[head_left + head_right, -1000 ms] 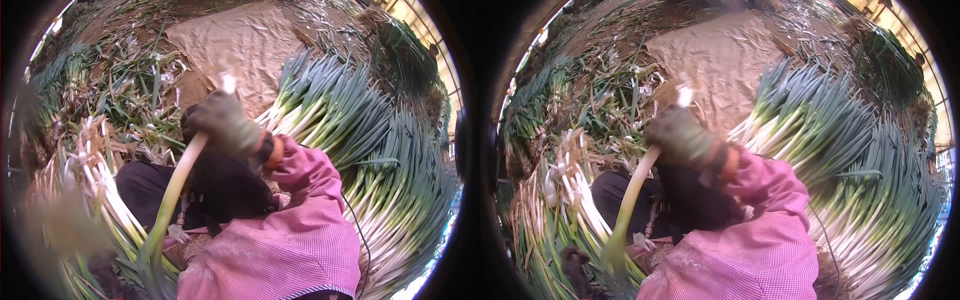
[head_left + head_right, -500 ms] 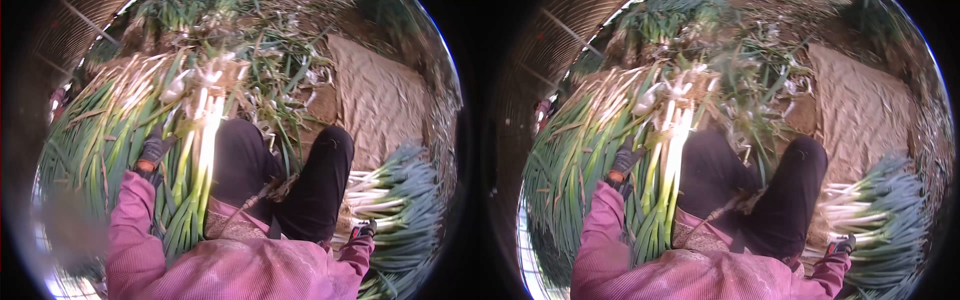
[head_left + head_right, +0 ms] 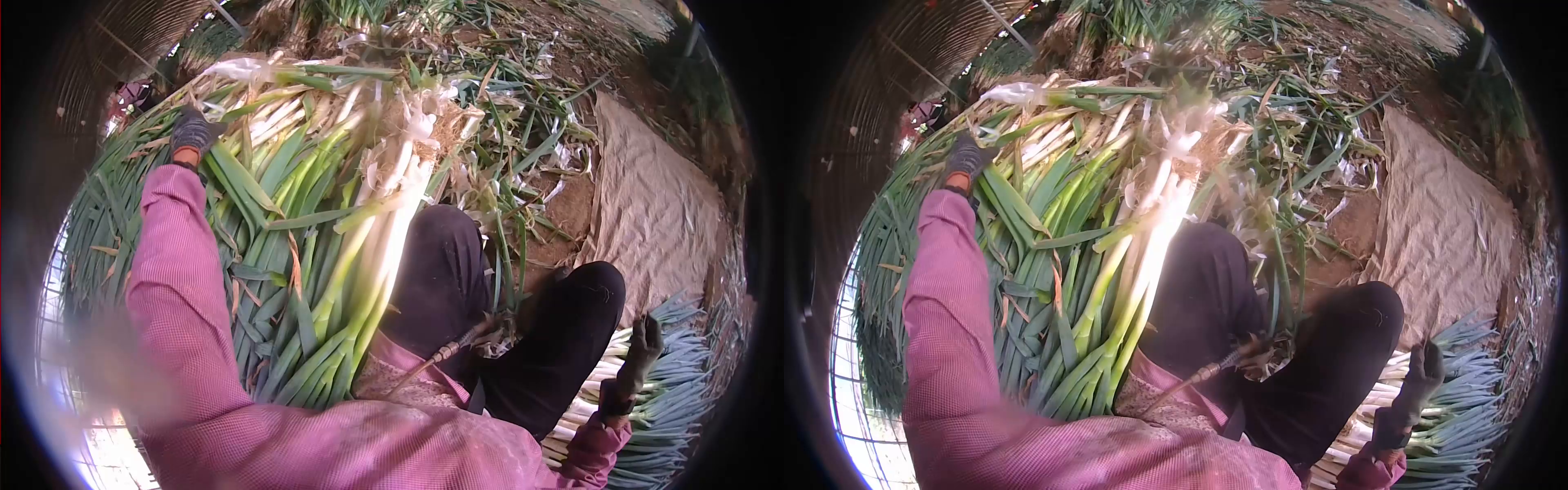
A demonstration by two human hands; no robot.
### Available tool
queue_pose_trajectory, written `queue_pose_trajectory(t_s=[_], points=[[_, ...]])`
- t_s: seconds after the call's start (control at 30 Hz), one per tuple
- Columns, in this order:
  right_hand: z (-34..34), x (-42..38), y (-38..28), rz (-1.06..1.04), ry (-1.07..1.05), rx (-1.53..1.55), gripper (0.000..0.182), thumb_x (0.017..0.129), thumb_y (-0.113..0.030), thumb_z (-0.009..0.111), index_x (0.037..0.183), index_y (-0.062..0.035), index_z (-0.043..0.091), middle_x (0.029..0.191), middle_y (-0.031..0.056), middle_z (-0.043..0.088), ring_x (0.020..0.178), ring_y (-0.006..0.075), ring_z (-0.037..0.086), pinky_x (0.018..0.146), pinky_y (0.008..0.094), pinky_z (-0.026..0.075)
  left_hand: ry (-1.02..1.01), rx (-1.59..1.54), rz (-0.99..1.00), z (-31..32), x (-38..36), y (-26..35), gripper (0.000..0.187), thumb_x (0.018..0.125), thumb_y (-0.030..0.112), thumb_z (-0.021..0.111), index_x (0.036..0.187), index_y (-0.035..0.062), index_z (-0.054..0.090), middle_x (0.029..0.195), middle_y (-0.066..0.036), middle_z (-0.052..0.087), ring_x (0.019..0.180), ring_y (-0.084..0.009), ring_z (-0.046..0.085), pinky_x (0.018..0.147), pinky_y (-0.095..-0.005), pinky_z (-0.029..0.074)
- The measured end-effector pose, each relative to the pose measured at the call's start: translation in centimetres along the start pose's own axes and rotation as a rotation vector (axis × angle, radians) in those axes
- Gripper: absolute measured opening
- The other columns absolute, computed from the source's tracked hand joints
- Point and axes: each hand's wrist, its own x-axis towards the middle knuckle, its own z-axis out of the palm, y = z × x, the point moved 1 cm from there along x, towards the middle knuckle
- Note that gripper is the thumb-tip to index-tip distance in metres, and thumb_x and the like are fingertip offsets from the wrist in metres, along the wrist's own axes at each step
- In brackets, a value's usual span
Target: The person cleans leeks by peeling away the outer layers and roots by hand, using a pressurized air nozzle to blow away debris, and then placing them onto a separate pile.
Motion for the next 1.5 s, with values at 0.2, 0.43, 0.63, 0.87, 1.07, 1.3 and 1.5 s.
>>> queue_pose_trajectory(t_s=[0.2,0.43,0.63,0.87,1.07,1.3,1.5], points=[[19.7,-2.4,-24.4,-0.858,-0.641,-0.193,0.040,0.078,0.002,0.064,0.118,-0.0010,0.057,0.116,0.0132,0.060,0.084,0.0243,0.066,0.075,0.0354,0.053,-0.382,-0.628,0.350,-6.2,-20.1,9.1,0.022,0.076,0.022,0.075,0.085,0.0044,0.064,0.082,-0.015,0.062,0.078,-0.0306,0.061,0.072,-0.0397,0.049],[39.3,0.2,-21.8,-1.239,-0.720,-0.386,0.041,0.077,0.002,0.056,0.117,-0.0068,0.059,0.113,0.0157,0.061,0.094,0.0307,0.064,0.078,0.0373,0.053,-0.360,-0.082,0.494,-3.3,-32.8,14.2,0.051,0.079,0.028,0.063,0.119,0.0009,0.046,0.093,-0.020,0.060,0.080,-0.0373,0.062,0.070,-0.0472,0.051],[35.9,11.2,-16.9,-0.034,-0.301,-0.111,0.025,0.081,-0.018,0.071,0.093,0.0021,0.063,0.079,0.0101,0.065,0.067,0.0170,0.059,0.060,0.0301,0.047,-0.588,-0.592,0.377,-5.7,-32.4,12.3,0.042,0.076,0.021,0.069,0.110,-0.0002,0.055,0.085,-0.024,0.062,0.077,-0.0415,0.062,0.069,-0.0481,0.049],[39.2,9.5,-15.8,-0.294,-1.070,0.097,0.015,0.083,-0.005,0.065,0.098,-0.0017,0.064,0.086,0.0027,0.067,0.078,0.0101,0.058,0.068,0.0286,0.049,-0.681,-0.540,0.474,-7.4,-35.2,14.9,0.077,0.069,0.044,0.077,0.118,-0.0080,0.049,0.100,-0.026,0.060,0.087,-0.0409,0.062,0.078,-0.0462,0.049],[37.2,8.2,-19.9,-0.383,-1.409,0.077,0.014,0.076,-0.009,0.071,0.082,0.0034,0.068,0.078,0.0067,0.067,0.064,0.0119,0.061,0.058,0.0256,0.051,-0.705,-0.304,0.458,-7.7,-36.3,16.8,0.081,0.064,0.038,0.079,0.118,-0.0060,0.039,0.104,-0.027,0.053,0.093,-0.0402,0.058,0.077,-0.0459,0.049],[35.0,5.5,-21.4,-0.623,-0.530,-0.119,0.039,0.083,-0.026,0.073,0.104,0.0029,0.057,0.090,0.0141,0.067,0.078,0.0325,0.066,0.066,0.0401,0.054,-0.643,-0.321,0.430,-7.1,-38.3,18.3,0.059,0.066,0.025,0.075,0.106,-0.0016,0.041,0.088,-0.024,0.055,0.073,-0.0388,0.061,0.066,-0.0469,0.049],[35.2,19.0,-12.5,-0.239,-0.234,-0.394,0.022,0.092,-0.020,0.050,0.094,-0.0061,0.068,0.077,0.0128,0.068,0.065,0.0274,0.066,0.058,0.0351,0.052,-0.642,-0.365,0.437,-6.8,-38.9,17.7,0.061,0.067,0.024,0.072,0.113,-0.0029,0.042,0.095,-0.023,0.056,0.077,-0.0407,0.060,0.070,-0.0491,0.050]])
